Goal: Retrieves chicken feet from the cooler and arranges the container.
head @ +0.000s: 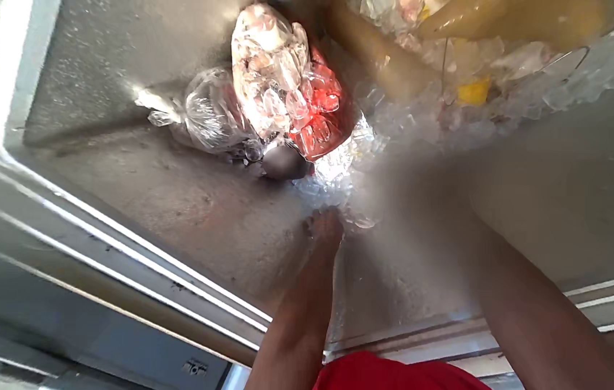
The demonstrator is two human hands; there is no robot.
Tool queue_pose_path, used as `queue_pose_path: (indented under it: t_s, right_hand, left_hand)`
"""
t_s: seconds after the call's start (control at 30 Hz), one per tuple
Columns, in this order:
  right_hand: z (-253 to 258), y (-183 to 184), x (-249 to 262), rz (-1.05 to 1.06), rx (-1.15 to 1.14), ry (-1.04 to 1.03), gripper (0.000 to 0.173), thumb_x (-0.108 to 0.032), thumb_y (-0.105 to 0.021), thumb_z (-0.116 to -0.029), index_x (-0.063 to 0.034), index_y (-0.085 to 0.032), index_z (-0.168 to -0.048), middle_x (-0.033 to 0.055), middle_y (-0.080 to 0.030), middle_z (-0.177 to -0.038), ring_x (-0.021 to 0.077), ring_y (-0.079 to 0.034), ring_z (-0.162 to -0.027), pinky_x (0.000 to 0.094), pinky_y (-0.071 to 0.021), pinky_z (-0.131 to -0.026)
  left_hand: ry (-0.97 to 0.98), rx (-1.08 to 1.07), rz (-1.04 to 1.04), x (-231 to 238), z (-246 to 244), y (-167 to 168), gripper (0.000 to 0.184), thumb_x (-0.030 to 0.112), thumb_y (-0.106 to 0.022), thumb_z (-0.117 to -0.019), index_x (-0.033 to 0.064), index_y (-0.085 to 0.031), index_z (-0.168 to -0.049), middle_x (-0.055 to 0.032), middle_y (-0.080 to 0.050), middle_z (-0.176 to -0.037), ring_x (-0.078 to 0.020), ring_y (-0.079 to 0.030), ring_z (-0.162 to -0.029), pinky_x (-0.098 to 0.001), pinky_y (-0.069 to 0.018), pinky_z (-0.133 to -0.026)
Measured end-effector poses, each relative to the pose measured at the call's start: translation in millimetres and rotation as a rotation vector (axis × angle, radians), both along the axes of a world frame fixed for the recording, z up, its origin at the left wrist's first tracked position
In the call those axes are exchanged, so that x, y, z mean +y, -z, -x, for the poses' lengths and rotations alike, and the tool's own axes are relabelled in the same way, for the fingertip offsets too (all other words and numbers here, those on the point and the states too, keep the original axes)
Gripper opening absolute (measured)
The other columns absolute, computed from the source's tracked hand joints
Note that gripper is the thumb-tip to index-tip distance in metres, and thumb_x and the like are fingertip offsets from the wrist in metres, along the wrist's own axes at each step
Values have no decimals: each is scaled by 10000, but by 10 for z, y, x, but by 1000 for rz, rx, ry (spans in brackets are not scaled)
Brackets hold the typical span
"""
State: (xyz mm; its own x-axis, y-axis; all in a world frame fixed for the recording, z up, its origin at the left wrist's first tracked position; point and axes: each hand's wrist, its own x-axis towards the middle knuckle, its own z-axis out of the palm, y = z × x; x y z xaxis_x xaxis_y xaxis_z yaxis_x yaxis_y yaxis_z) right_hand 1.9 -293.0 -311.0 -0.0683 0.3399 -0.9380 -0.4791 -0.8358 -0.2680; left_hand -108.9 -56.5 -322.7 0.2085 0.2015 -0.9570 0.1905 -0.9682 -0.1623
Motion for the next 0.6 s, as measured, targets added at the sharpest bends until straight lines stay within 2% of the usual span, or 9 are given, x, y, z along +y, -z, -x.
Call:
queue_pose_path:
  t_s: [0.07,0.17,0.2,0.27,0.3,0.37,0.43,0.53,0.6]
  right_hand:
    - [-65,-26,-11,-13,-15,-3,211,-142,-706,-930,-136,-682,-1140,121,-648,-929,213,-580,-704,408,-481,-606]
    - [-32,-63,-41,-9,-19,12,210,-129,-709,-924,-138,-688,-1133,132,-661,-946,222,-594,-698,413,-494,-601]
    - [-42,-63,-58,-12,-24,21,197,-125,-710,-922,-137,-687,-1118,119,-654,-929,206,-580,-682,394,-483,-589]
    - [-45,-52,-104,-24,-25,37,188,-125,-710,-928,-128,-683,-1114,106,-639,-890,183,-554,-651,367,-465,-573]
    - [-34,-37,-123,-30,-27,46,197,-125,-712,-928,-120,-684,-1123,113,-635,-875,187,-551,-642,372,-464,-570]
    - [-29,-26,-145,-39,-36,53,212,-117,-708,-920,-113,-686,-1131,125,-632,-853,195,-552,-626,384,-471,-561]
    - [-71,-48,-143,-34,-29,48,189,-106,-707,-920,-106,-688,-1108,118,-617,-826,184,-531,-603,362,-453,-542]
    - [49,-85,-221,-78,-49,48,160,-109,-707,-929,-87,-676,-1084,111,-592,-782,169,-504,-583,345,-437,-536]
    - [484,236,-403,-227,-263,211,218,-193,-713,-852,-65,-695,-1028,53,-558,-644,72,-445,-459,253,-361,-396]
  left_hand:
    - [90,-27,-21,-33,19,115,449,103,-512,-995,169,-561,-1436,-157,-584,-1434,-433,-418,-1419,-667,-241,-1160]
    - [156,12,-7,-24,22,112,353,115,-539,-1000,76,-632,-1338,-192,-626,-1360,-446,-418,-1410,-700,-179,-1169]
    - [144,28,-6,-4,-30,95,339,184,-569,-989,79,-656,-1299,-177,-644,-1335,-429,-429,-1406,-686,-197,-1170]
    - [79,-19,31,20,-129,39,388,322,-648,-929,90,-692,-1237,-154,-678,-1276,-395,-502,-1344,-642,-314,-1114]
    - [36,-77,83,2,-187,2,403,328,-685,-910,79,-696,-1227,-156,-679,-1260,-389,-532,-1305,-618,-372,-1076]
    - [18,-288,246,-74,-287,-5,314,215,-721,-882,36,-713,-1139,-167,-687,-1189,-382,-589,-1210,-573,-459,-996]
    - [110,-436,436,-189,-485,91,282,118,-730,-854,16,-718,-1116,-178,-663,-1239,-387,-604,-1186,-564,-489,-964]
    - [311,-416,588,-391,-790,329,266,82,-715,-868,69,-716,-1133,-132,-550,-1451,-368,-572,-1248,-546,-494,-978]
    - [453,-368,568,-497,-900,393,217,84,-675,-903,70,-699,-1118,-143,-551,-1404,-369,-562,-1221,-529,-479,-973]
